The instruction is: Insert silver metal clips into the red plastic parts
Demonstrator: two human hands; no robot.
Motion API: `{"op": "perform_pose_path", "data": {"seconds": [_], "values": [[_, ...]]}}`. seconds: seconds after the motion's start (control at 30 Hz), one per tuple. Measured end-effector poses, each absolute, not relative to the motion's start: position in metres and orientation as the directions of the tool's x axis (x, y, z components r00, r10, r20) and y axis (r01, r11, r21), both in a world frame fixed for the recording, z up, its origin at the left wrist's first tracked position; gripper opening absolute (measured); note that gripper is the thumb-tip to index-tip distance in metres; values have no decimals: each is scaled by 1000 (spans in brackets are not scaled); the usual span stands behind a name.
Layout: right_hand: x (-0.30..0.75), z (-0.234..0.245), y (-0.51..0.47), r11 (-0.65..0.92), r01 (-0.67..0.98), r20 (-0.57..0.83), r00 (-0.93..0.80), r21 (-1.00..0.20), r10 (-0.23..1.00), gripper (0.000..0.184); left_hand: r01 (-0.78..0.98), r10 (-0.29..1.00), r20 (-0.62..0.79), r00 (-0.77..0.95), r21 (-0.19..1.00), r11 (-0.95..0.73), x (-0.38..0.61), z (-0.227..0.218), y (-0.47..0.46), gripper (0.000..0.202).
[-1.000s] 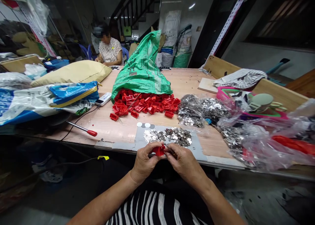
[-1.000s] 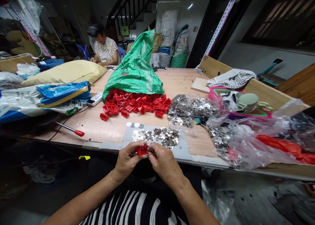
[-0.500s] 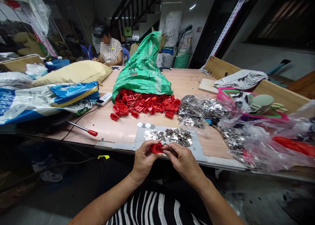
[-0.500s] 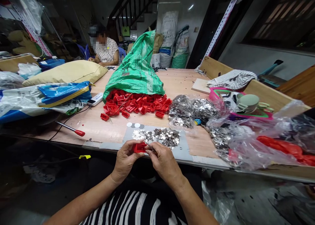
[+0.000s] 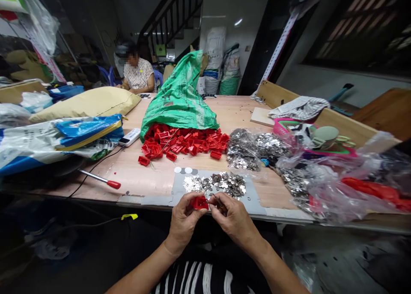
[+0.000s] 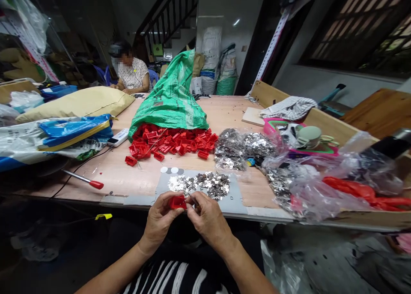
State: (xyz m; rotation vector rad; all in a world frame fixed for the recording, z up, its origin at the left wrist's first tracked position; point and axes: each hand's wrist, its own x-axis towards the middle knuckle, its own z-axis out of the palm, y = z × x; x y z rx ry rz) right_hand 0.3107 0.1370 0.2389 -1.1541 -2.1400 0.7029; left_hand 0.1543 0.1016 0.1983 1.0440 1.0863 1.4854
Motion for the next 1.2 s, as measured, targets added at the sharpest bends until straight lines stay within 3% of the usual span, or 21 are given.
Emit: {"op": "perform_pose_path", "data": {"seconds": [0.17, 0.43, 0.67, 0.93, 1.2], "values": [[313, 244, 133, 473, 502, 240, -460, -724, 855, 10, -409, 990, -139, 36, 901, 142, 154, 196, 98, 26], [312, 236, 126, 457, 462, 221, -477, -760, 851, 12, -511, 942, -284, 177, 792, 335, 155, 192, 93, 24], [314, 235, 123, 366, 373, 189, -432, -852, 882, 13, -553, 940, -313, 133, 764, 332, 163, 188, 89, 29], [316, 220, 120, 55, 208, -35, -404, -977, 914, 2, -573, 936, -337, 97, 750, 329, 167, 174, 85, 32], [343, 218, 115, 120, 300, 27, -297, -946, 955, 4, -402, 903, -419, 99, 813, 421, 173, 163, 83, 37]]}}
